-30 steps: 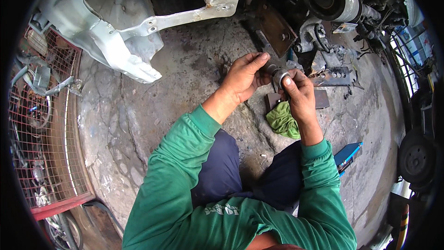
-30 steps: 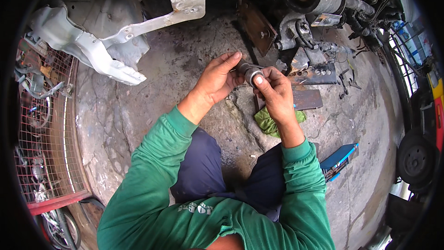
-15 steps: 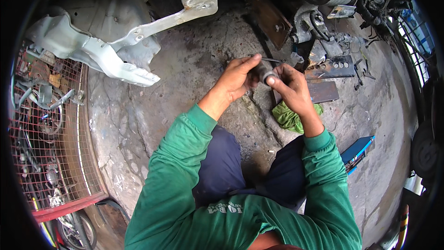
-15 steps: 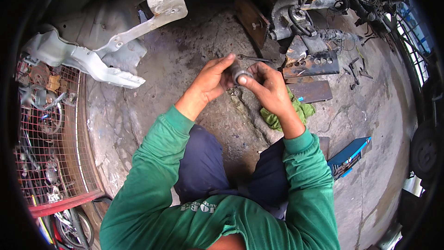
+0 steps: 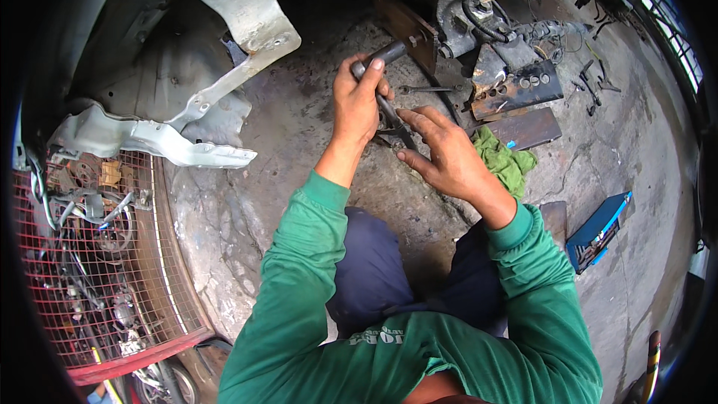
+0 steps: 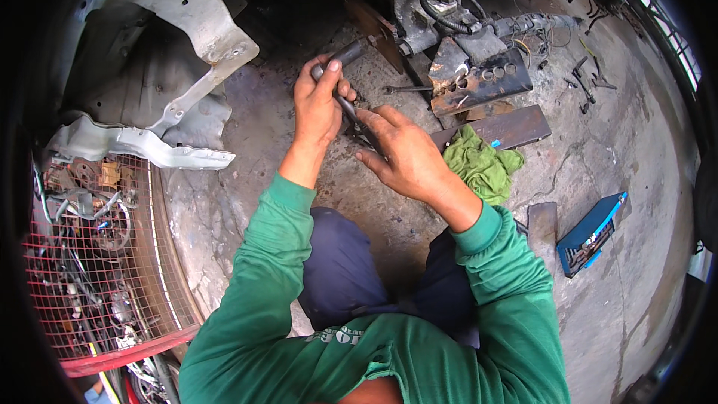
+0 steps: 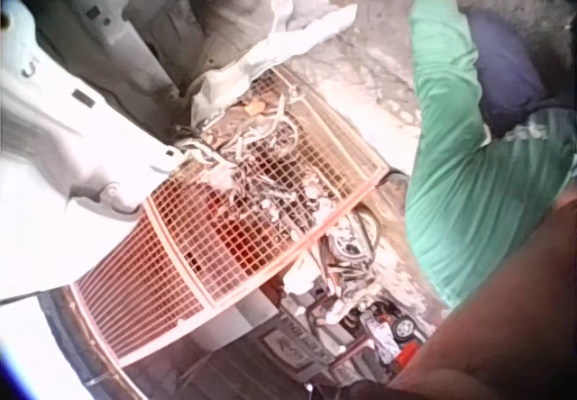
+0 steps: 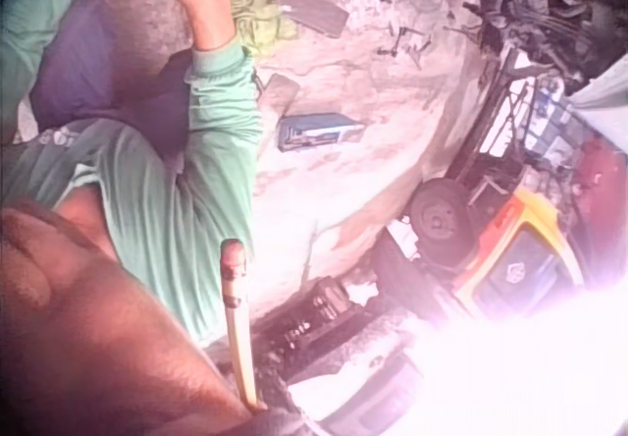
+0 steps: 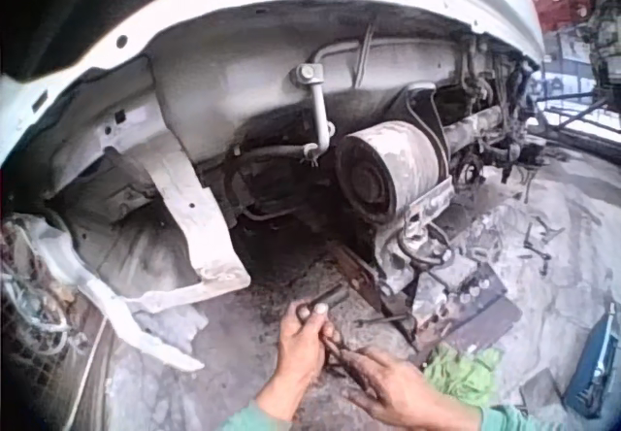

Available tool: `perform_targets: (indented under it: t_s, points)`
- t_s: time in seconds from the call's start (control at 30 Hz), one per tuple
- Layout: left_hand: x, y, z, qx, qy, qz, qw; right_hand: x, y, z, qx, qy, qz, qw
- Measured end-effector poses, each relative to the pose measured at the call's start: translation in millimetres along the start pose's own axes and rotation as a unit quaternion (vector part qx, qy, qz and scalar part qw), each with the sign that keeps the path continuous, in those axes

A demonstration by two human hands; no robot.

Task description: The person is repairing a vehicle's suspension system. They use a socket wrench to tighten bolts on a metal bracket attached to the vehicle's undercarriage. The person also handles a blue tool case and a green rag during the process.

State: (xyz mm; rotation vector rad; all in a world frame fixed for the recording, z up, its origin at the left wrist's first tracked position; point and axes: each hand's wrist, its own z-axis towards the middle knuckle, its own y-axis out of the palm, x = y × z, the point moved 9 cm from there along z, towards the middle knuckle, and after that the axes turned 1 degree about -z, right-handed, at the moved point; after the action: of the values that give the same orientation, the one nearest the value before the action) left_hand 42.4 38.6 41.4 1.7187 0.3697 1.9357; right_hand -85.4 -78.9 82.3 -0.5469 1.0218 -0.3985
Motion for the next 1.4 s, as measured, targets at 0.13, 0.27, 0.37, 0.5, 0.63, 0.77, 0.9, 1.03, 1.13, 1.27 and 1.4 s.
perform_targets:
  t_s: [0.13, 0.27, 0.37, 0.5, 0.63, 0.77, 0.9, 1.03, 1.13, 1.27, 1.4]
  points:
    - [5.6, 10.6, 9.0, -0.018, 0.04, 0.107, 0.993, 6.3, -6.8, -6.6, -0.012, 0.012, 0.006, 1.0]
    - [9.8, 18.0, 6.6, 0.0, 0.011, 0.146, 0.989, 7.4, -14.1, -14.7, -0.048, 0.035, 0.018, 0.998]
    - [10.1, 16.8, 14.0, 0.003, -0.013, 0.154, 0.988, 4.0, -14.5, -19.4, -0.06, 0.02, 0.024, 0.998]
    - [1.2, 13.0, 16.6, 0.007, -0.096, 0.094, 0.991, -1.7, -17.1, -24.2, -0.051, -0.013, 0.013, 0.999]
    - [-18.5, -3.2, 19.3, 0.041, -0.276, -0.03, 0.96, -4.9, -23.6, -23.7, -0.041, -0.015, 0.047, 0.998]
    - [-22.5, -8.4, 21.0, 0.047, -0.326, -0.046, 0.943, -6.0, -32.6, -21.1, -0.002, -0.028, 0.115, 0.993]
    - [-14.1, -1.4, 20.0, 0.041, -0.267, 0.035, 0.962, -4.5, -41.7, -20.3, 0.01, -0.005, 0.163, 0.987]
    - [2.4, 13.2, 21.9, -0.046, -0.107, 0.12, 0.986, -3.2, -43.0, -19.7, 0.027, -0.014, 0.162, 0.986]
    - [6.9, 19.8, 21.3, -0.078, -0.037, 0.181, 0.98, -2.6, -40.8, -18.7, 0.042, -0.034, 0.149, 0.987]
    - [3.8, 19.0, 25.9, -0.101, 0.003, 0.212, 0.972, -2.0, -37.1, -17.2, 0.031, -0.021, 0.153, 0.987]
    - [-8.5, 22.8, 23.6, -0.047, -0.113, 0.108, 0.987, 0.4, -37.1, -19.4, 0.04, -0.03, 0.131, 0.99]
